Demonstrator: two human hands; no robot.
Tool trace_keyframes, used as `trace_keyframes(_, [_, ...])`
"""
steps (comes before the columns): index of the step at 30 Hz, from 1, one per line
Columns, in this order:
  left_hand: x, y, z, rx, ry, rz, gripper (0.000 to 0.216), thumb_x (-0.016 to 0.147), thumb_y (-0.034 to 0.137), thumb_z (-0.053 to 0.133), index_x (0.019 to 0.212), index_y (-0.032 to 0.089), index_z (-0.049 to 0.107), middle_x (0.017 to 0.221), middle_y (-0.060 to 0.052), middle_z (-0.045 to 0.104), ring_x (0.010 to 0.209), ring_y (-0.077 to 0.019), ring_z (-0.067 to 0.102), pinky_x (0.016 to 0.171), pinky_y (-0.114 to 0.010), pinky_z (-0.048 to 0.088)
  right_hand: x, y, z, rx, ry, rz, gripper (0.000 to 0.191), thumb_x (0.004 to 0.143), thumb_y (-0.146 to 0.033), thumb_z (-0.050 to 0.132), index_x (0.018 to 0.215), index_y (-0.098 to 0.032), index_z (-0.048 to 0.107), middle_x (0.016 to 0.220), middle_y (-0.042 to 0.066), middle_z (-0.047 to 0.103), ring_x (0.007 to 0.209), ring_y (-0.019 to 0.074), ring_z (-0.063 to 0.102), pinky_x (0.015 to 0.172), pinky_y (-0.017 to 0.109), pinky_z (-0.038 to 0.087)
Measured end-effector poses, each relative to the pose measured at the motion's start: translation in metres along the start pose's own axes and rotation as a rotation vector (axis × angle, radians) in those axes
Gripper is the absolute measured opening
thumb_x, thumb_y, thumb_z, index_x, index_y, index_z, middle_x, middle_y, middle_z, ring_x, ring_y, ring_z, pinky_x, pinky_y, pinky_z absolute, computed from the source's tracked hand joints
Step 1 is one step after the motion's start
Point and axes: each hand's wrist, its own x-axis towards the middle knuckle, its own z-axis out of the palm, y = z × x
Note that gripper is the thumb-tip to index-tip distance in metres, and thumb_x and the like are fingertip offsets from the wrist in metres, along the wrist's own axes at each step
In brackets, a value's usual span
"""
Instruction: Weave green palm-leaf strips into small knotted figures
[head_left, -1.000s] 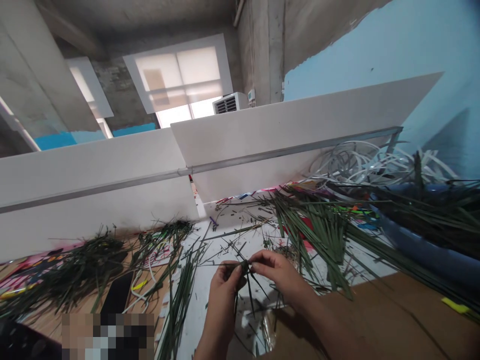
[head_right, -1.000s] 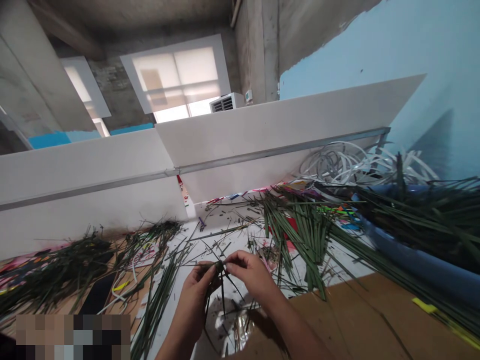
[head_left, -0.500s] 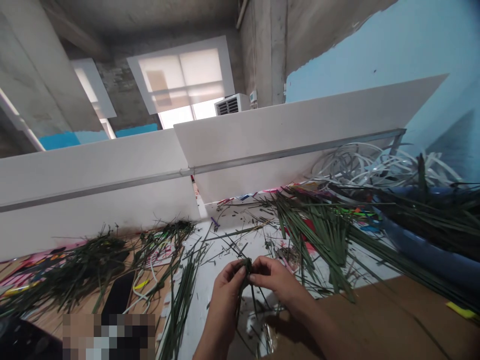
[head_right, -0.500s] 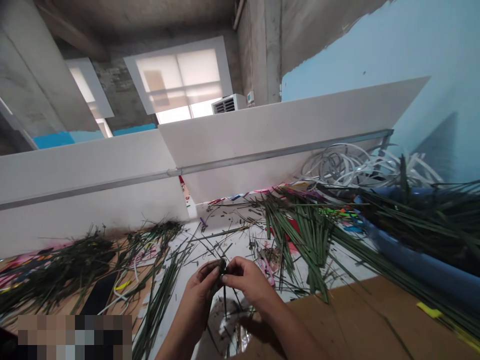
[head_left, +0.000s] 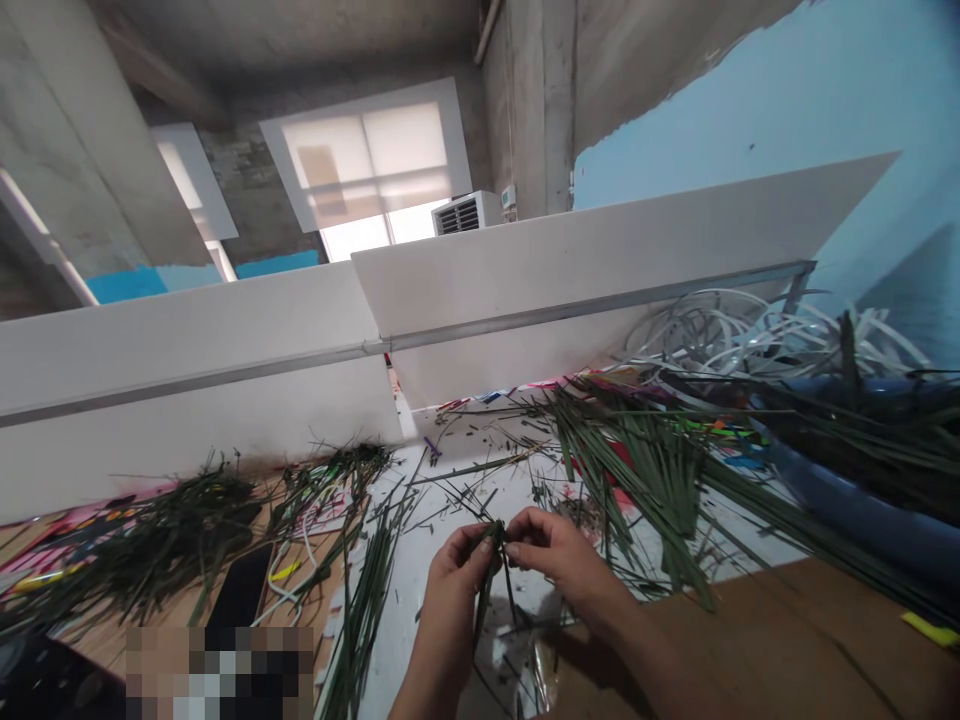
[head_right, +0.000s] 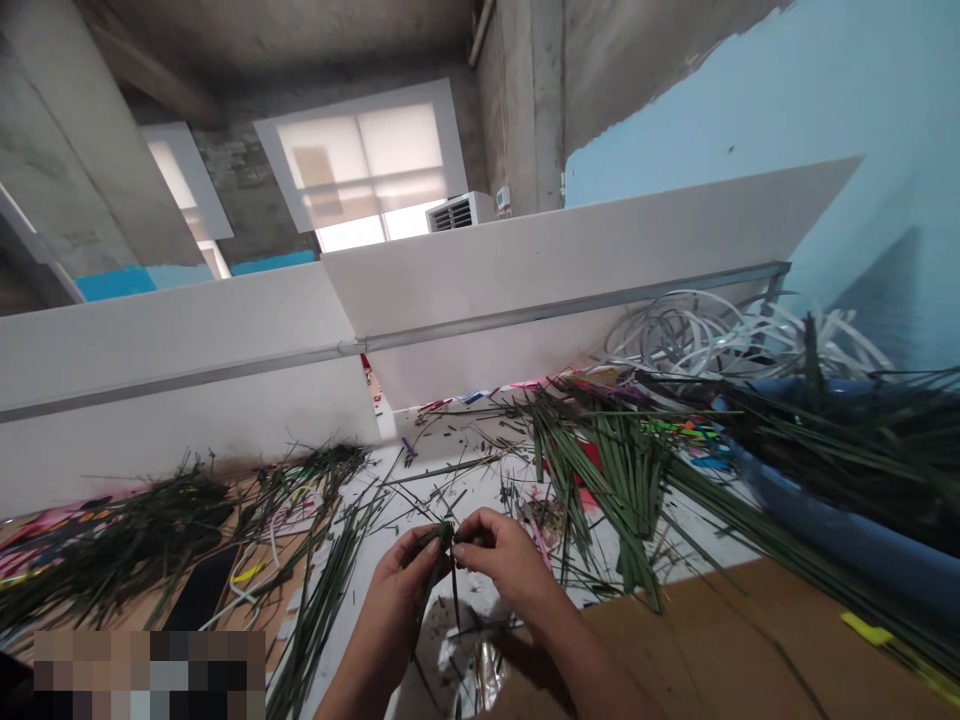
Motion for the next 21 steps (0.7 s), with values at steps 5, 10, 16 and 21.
trace_keyframes(5, [0.000, -0.002, 0.002, -0.027, -0.012, 0.002, 0.029, 0.071, 0.032, 0.084, 0.092, 0.014, 0.074, 0.092, -0.010, 0.074, 0.088, -0.0224, 0.066, 0.088, -0.035, 0.049, 0.003, 0.005, -0.001, 0.009, 0.015, -0.007, 0.027, 0.060, -0.034, 0.080, 0.074, -0.018, 0.065, 0.062, -0.003, 0.059, 0.063, 0.0159, 0.054, 0.064, 0.030, 0.041])
trace_keyframes(10, [-0.003, 0.002, 0.008, -0.047, 0.012, 0.004, 0.030, 0.068, 0.031, 0.086, 0.088, 0.013, 0.075, 0.089, -0.010, 0.073, 0.085, -0.0222, 0.066, 0.085, -0.034, 0.051, 0.003, 0.007, 0.000, 0.025, 0.016, -0.040, 0.023, 0.063, -0.036, 0.078, 0.070, -0.019, 0.065, 0.063, -0.002, 0.061, 0.065, 0.0163, 0.054, 0.065, 0.030, 0.041])
trace_keyframes(16, [-0.009, 0.009, 0.013, -0.036, 0.005, 0.002, 0.028, 0.069, 0.035, 0.085, 0.085, 0.014, 0.075, 0.085, -0.008, 0.072, 0.081, -0.0205, 0.064, 0.081, -0.032, 0.050, 0.003, 0.011, -0.001, 0.047, -0.002, -0.052, 0.023, 0.062, -0.035, 0.081, 0.069, -0.019, 0.066, 0.062, -0.002, 0.061, 0.064, 0.0159, 0.052, 0.064, 0.029, 0.040])
trace_keyframes(21, [-0.007, 0.010, 0.009, 0.058, 0.030, -0.011, 0.031, 0.071, 0.039, 0.083, 0.089, 0.015, 0.076, 0.091, -0.009, 0.072, 0.085, -0.0196, 0.062, 0.080, -0.029, 0.047, 0.003, 0.008, -0.006, 0.023, -0.005, -0.074, 0.024, 0.067, -0.036, 0.080, 0.081, -0.018, 0.072, 0.073, 0.001, 0.067, 0.072, 0.0171, 0.056, 0.070, 0.030, 0.043])
